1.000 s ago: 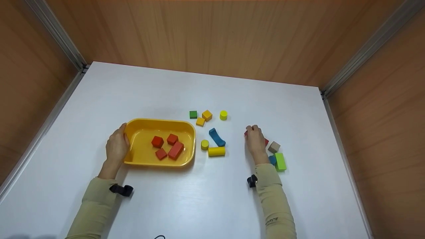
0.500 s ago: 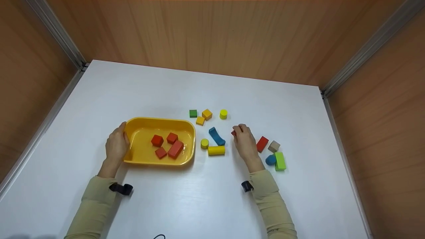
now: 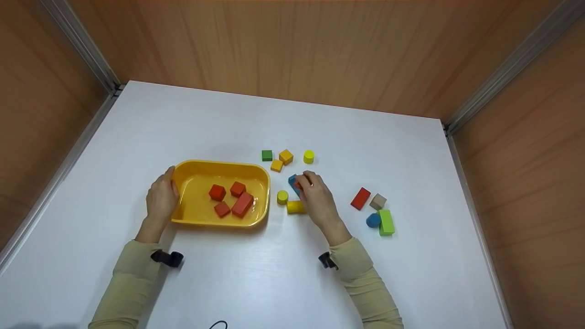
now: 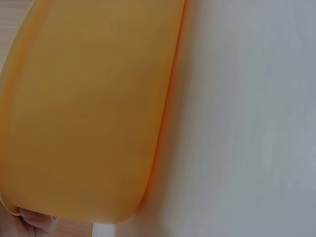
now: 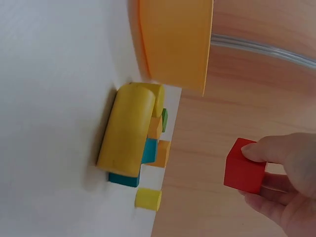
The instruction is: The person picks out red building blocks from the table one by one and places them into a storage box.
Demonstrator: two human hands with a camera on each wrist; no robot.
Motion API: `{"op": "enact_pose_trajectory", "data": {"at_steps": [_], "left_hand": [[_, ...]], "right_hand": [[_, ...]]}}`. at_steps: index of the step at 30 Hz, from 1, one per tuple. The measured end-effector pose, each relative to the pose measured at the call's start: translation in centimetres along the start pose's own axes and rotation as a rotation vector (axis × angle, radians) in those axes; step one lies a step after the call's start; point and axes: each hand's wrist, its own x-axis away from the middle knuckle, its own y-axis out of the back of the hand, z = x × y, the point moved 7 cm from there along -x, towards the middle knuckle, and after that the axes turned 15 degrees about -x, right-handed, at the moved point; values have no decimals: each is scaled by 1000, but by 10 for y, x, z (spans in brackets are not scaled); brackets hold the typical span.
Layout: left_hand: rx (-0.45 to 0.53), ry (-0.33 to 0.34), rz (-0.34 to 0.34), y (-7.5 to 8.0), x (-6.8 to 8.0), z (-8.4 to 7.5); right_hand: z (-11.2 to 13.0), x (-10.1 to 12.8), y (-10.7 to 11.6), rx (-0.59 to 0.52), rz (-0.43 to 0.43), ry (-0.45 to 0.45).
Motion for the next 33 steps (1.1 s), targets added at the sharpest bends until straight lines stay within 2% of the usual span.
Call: {"op": "enact_pose_trajectory", "data": {"at_steps": [10, 18, 24, 33], "left_hand": [[-16, 2, -5, 0, -1, 0], [-18, 16, 26, -1, 0, 0], [-5, 6, 5, -1, 1, -1], [11, 5, 1, -1, 1, -2]], "right_hand": [[40, -5, -15, -6, 25, 131], [60, -10, -34, -54, 94, 186], [74, -13, -49, -40, 147, 252], [79, -15, -74, -11, 317, 186]]}}
